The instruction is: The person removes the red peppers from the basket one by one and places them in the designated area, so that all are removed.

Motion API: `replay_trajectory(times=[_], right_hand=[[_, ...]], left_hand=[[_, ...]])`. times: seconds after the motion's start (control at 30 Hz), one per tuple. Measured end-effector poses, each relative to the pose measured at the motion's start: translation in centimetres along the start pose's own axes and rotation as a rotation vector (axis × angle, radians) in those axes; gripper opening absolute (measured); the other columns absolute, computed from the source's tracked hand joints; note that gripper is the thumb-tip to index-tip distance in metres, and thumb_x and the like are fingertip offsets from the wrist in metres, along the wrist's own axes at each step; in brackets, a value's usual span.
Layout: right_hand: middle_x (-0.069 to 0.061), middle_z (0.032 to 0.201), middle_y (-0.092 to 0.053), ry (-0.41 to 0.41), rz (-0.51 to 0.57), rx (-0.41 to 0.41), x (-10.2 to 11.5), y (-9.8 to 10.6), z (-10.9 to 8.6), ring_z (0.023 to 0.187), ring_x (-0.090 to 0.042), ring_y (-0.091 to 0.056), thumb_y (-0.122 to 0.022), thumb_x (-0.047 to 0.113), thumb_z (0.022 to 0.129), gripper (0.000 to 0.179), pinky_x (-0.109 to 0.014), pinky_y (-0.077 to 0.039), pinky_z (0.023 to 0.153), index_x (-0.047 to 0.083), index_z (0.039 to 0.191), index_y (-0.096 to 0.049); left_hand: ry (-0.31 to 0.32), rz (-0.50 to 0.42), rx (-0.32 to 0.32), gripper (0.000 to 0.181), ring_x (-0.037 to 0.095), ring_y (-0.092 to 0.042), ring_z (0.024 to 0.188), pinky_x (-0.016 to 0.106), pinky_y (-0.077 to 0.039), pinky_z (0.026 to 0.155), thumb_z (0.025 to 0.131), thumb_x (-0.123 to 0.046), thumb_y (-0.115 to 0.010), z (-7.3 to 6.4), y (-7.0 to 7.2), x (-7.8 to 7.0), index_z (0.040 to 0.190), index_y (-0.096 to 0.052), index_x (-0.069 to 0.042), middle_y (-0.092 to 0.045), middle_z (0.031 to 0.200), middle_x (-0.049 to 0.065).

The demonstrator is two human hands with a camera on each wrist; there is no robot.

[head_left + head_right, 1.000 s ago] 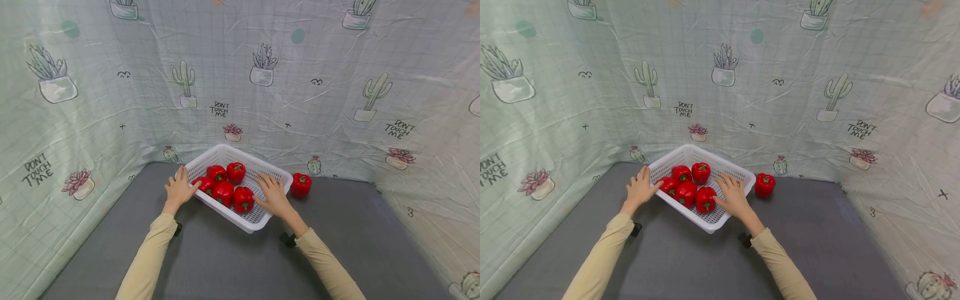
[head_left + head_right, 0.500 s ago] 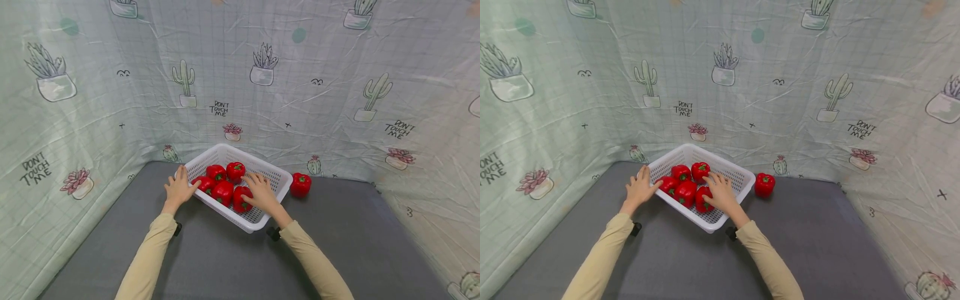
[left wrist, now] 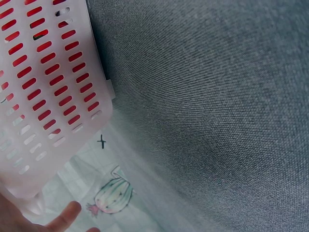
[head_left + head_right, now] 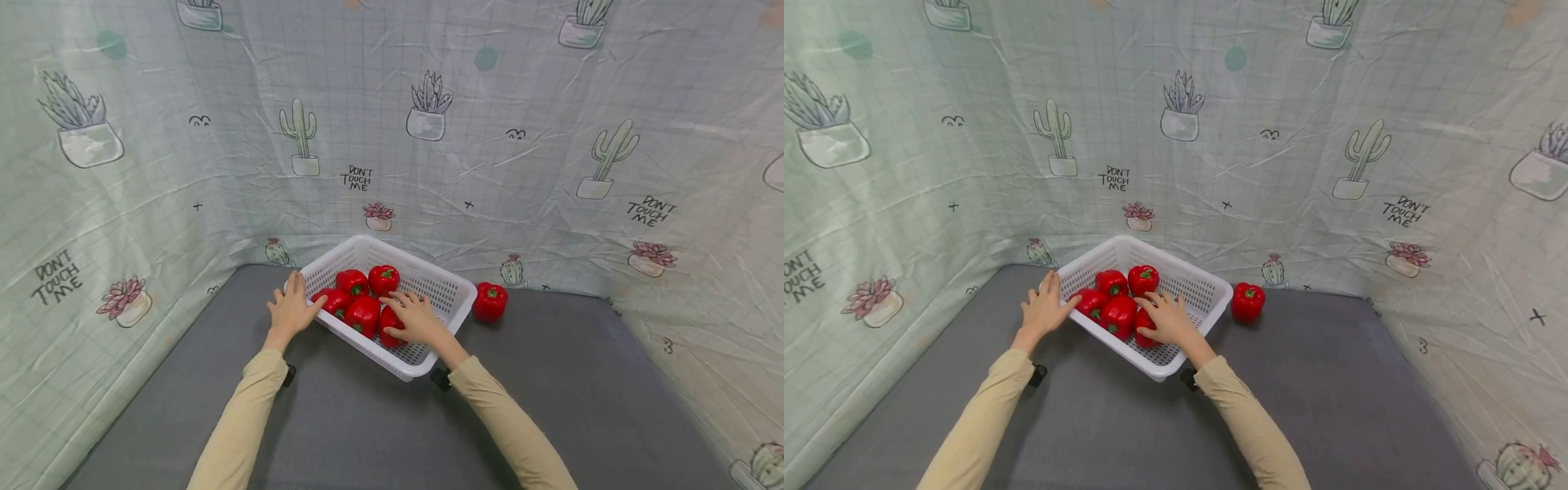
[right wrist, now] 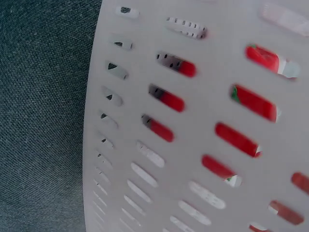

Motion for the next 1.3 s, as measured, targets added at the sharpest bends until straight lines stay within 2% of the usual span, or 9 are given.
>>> replay_trajectory(times=[0.47,0.77,1.0,1.3], right_hand=[[-0.005,0.133,-0.045,-0.017,-0.009,0.117,-0.01,-0.71,0.09,0.117,-0.024,-0.036,-0.066,0.038,0.076,0.062,-0.048,-0.033,0.088,0.023,0.132,-0.043],[-0.006,0.132,-0.044,-0.003,-0.038,0.146,-0.01,-0.86,0.12,0.119,-0.026,-0.035,-0.069,0.037,0.074,0.063,-0.049,-0.031,0.089,0.022,0.130,-0.044],[-0.011,0.126,-0.044,-0.053,-0.043,0.191,0.08,-0.93,-0.06,0.119,-0.029,-0.034,-0.072,0.038,0.070,0.065,-0.051,-0.029,0.095,0.024,0.127,-0.042],[-0.010,0.132,-0.043,-0.089,-0.049,0.213,0.05,-0.94,-0.02,0.119,-0.031,-0.036,-0.067,0.045,0.073,0.068,-0.052,-0.030,0.097,0.022,0.130,-0.039]], left_hand=[[0.005,-0.003,-0.003,0.085,0.054,-0.022,0.119,0.072,-0.018,0.088,0.084,-0.052,-0.043,-0.21,0.15,-0.07,0.141,-0.013,0.003,-0.010,0.147,0.020],[0.003,0.003,-0.002,0.084,0.054,-0.022,0.119,0.073,-0.018,0.087,0.085,-0.052,-0.043,-0.17,0.16,-0.03,0.141,-0.013,0.002,-0.010,0.147,0.020],[0.006,0.010,-0.001,0.084,0.054,-0.022,0.119,0.073,-0.018,0.087,0.085,-0.052,-0.042,-0.16,0.00,-0.01,0.141,-0.012,0.002,-0.010,0.148,0.020],[0.014,0.006,0.008,0.084,0.054,-0.022,0.119,0.073,-0.017,0.088,0.085,-0.051,-0.042,-0.23,0.24,-0.27,0.141,-0.012,0.003,-0.009,0.147,0.020]])
Point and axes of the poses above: each hand's wrist, its own z-axis towards the middle knuckle, its own y-axis out of the back of the hand, x = y × z, the point moved 2 cm from there along z, towards the middle knuckle
